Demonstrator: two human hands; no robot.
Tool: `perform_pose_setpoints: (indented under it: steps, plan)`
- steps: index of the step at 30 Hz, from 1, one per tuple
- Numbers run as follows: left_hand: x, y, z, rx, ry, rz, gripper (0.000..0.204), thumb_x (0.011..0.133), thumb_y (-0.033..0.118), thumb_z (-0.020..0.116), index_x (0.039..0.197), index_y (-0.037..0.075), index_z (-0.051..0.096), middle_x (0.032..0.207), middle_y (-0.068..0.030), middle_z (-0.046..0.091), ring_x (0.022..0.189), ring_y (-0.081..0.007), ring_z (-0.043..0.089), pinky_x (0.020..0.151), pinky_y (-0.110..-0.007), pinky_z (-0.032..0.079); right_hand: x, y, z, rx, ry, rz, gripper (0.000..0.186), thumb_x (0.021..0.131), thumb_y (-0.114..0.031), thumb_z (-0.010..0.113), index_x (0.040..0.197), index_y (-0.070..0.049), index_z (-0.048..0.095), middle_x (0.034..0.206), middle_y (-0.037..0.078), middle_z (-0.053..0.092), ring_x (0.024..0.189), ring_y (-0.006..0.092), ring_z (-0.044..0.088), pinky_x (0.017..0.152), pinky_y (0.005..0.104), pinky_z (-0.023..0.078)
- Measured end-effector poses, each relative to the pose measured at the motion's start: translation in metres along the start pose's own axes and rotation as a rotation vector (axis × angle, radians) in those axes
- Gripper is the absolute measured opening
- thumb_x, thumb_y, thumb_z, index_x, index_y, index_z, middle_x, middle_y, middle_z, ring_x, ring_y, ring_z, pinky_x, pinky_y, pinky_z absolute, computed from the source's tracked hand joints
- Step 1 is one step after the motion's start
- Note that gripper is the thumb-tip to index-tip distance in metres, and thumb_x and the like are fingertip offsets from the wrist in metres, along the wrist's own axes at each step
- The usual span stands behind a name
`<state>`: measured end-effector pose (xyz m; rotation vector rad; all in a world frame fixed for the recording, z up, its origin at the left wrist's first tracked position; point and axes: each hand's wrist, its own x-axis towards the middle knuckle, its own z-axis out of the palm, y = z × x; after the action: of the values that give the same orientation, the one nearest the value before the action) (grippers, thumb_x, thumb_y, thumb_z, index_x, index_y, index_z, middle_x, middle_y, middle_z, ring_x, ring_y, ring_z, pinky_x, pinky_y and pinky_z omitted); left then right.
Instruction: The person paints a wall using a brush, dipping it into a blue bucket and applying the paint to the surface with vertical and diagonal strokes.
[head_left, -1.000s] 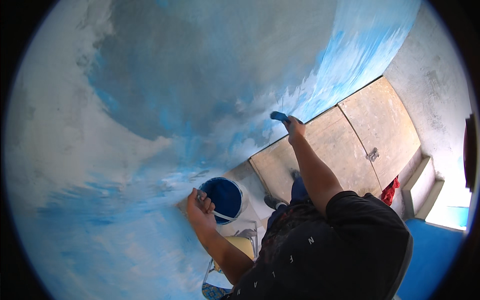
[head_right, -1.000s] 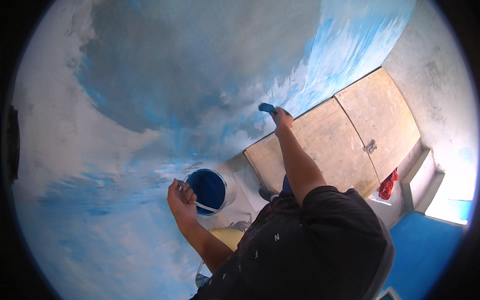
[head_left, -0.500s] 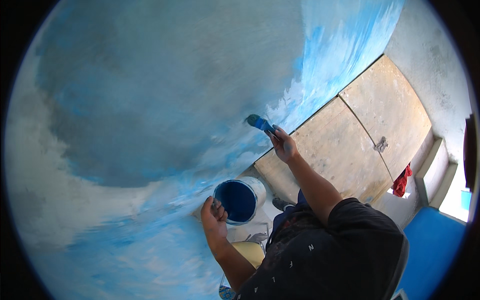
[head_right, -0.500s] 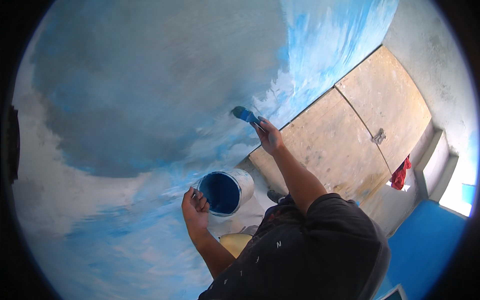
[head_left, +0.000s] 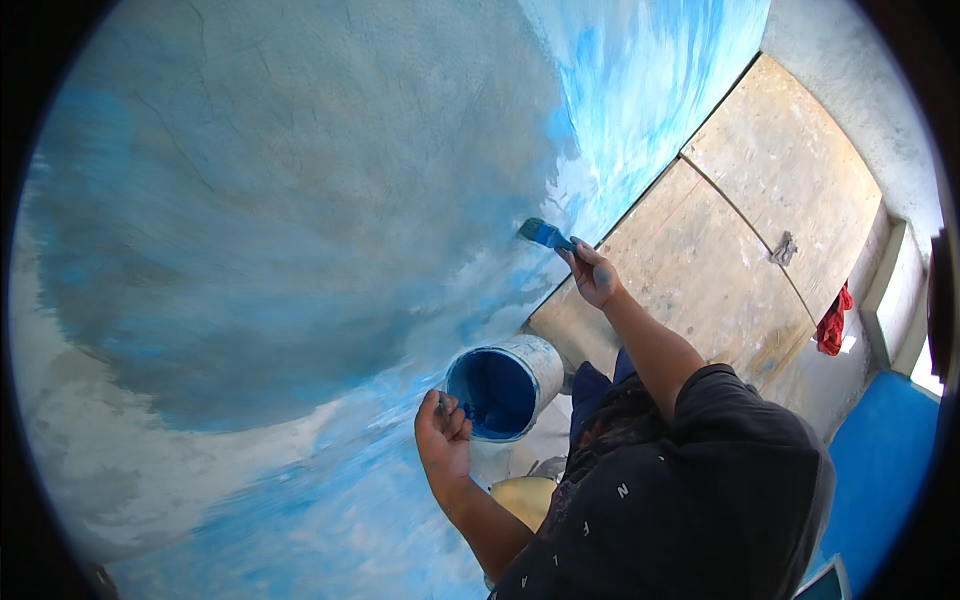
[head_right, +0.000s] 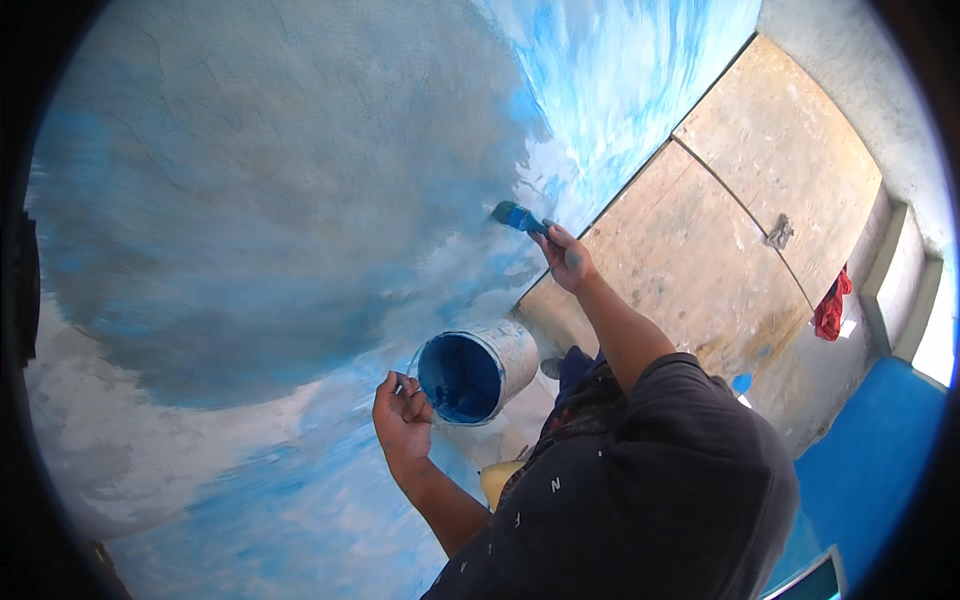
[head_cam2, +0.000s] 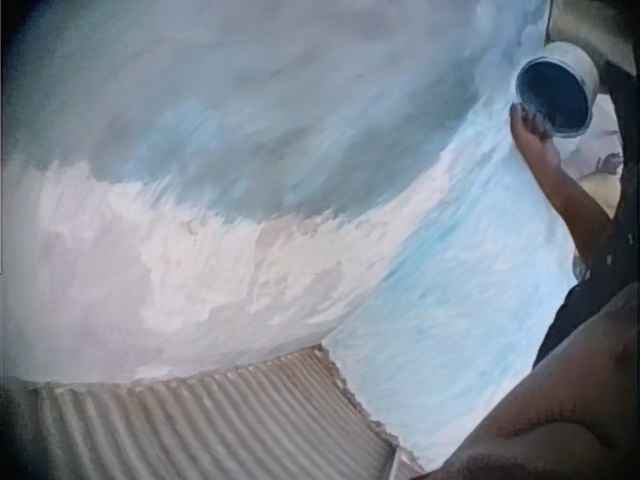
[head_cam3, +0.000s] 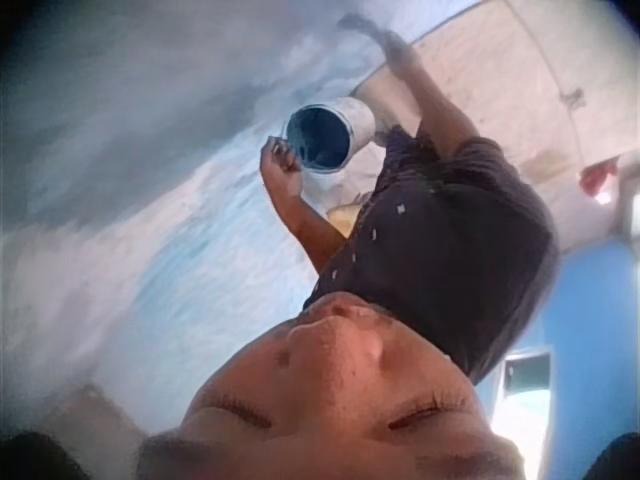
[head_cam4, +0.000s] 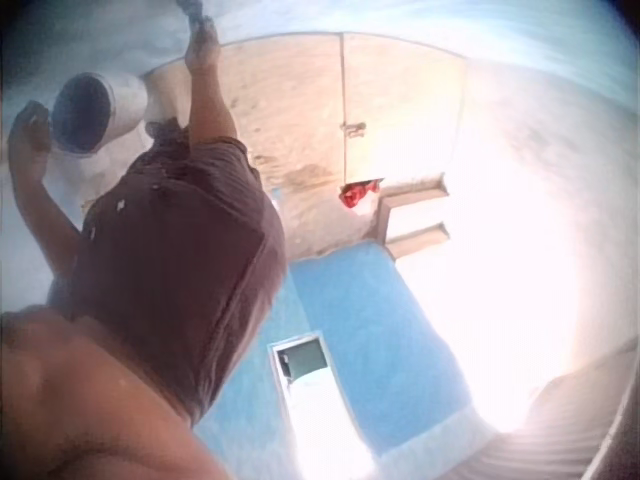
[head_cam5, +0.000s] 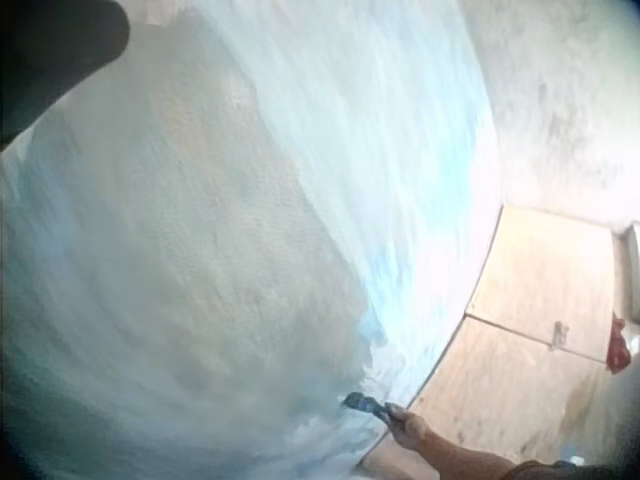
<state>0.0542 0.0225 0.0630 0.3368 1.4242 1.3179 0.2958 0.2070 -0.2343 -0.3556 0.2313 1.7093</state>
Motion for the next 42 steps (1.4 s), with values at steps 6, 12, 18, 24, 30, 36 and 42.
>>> perform_pose_setpoints:
  steps: [6, 12, 18, 24, 30, 36, 42]
  plan:
    - [-0.007, 0.005, 0.016, 0.036, -0.010, 0.002, 0.029, 0.097, 0.029, 0.064, 0.081, 0.009, 0.052, 0.075, 0.0001, 0.044, 0.052, -0.0081, 0.028, 0.050, -0.027, 0.022, -0.006, -0.027, 0.039, 0.010, -0.098, -0.027, 0.040, 0.102, -0.003, 0.056, 0.138, 0.009, 0.046, 0.129, 0.023, 0.059, 0.119, 0.0292, 0.065, 0.091, 0.0224, 0.061]
    - [-0.013, 0.013, 0.023, 0.078, -0.013, 0.054, 0.030, 0.097, 0.029, 0.064, 0.079, 0.009, 0.051, 0.077, -0.0006, 0.045, 0.053, -0.0083, 0.029, 0.051, -0.028, 0.023, 0.041, 0.002, -0.019, -0.107, 0.345, -0.254, 0.032, 0.101, 0.001, 0.057, 0.131, 0.009, 0.054, 0.124, 0.021, 0.061, 0.112, 0.0277, 0.067, 0.089, 0.0268, 0.062]
    - [-0.007, 0.013, 0.023, 0.154, -0.037, 0.062, 0.029, 0.096, 0.030, 0.064, 0.079, 0.009, 0.052, 0.077, -0.0023, 0.045, 0.054, -0.0082, 0.030, 0.051, -0.027, 0.024, 0.049, 0.009, 0.004, -0.097, 0.335, -0.152, 0.024, 0.099, -0.002, 0.061, 0.120, 0.010, 0.060, 0.112, 0.017, 0.066, 0.095, 0.0240, 0.070, 0.086, 0.0263, 0.062]
    - [-0.021, 0.008, 0.030, 0.189, -0.031, 0.035, 0.028, 0.094, 0.029, 0.067, 0.077, 0.011, 0.053, 0.071, 0.0018, 0.043, 0.053, -0.0081, 0.028, 0.052, -0.028, 0.024, -0.007, -0.028, 0.029, 0.134, -0.096, -0.055, 0.032, 0.099, -0.004, 0.061, 0.127, 0.010, 0.055, 0.118, 0.020, 0.064, 0.115, 0.0314, 0.066, 0.090, 0.0219, 0.061]
    - [-0.039, 0.007, 0.031, 0.180, -0.077, 0.018, 0.028, 0.094, 0.027, 0.066, 0.077, 0.010, 0.053, 0.071, 0.0011, 0.044, 0.053, -0.0081, 0.028, 0.051, -0.028, 0.024, -0.012, -0.042, 0.052, -0.024, -0.095, -0.224, 0.032, 0.100, -0.003, 0.059, 0.127, 0.014, 0.054, 0.121, 0.023, 0.063, 0.113, 0.0300, 0.067, 0.092, 0.0213, 0.060]
    - [-0.078, 0.015, 0.031, 0.192, -0.110, 0.096, 0.030, 0.095, 0.028, 0.065, 0.076, 0.010, 0.052, 0.072, 0.0010, 0.043, 0.053, -0.0080, 0.027, 0.051, -0.028, 0.023, -0.021, -0.006, 0.013, -0.171, 0.502, -0.230, 0.032, 0.099, -0.001, 0.060, 0.127, 0.014, 0.057, 0.117, 0.023, 0.065, 0.100, 0.0287, 0.071, 0.089, 0.0265, 0.062]
    - [-0.082, 0.019, 0.029, 0.209, -0.164, 0.121, 0.031, 0.095, 0.029, 0.065, 0.075, 0.010, 0.051, 0.072, 0.0010, 0.043, 0.052, -0.0077, 0.027, 0.051, -0.028, 0.022, -0.034, -0.011, 0.057, 0.068, 0.096, -0.210, 0.031, 0.095, 0.001, 0.059, 0.124, 0.013, 0.058, 0.113, 0.020, 0.067, 0.101, 0.0292, 0.071, 0.088, 0.0249, 0.062]
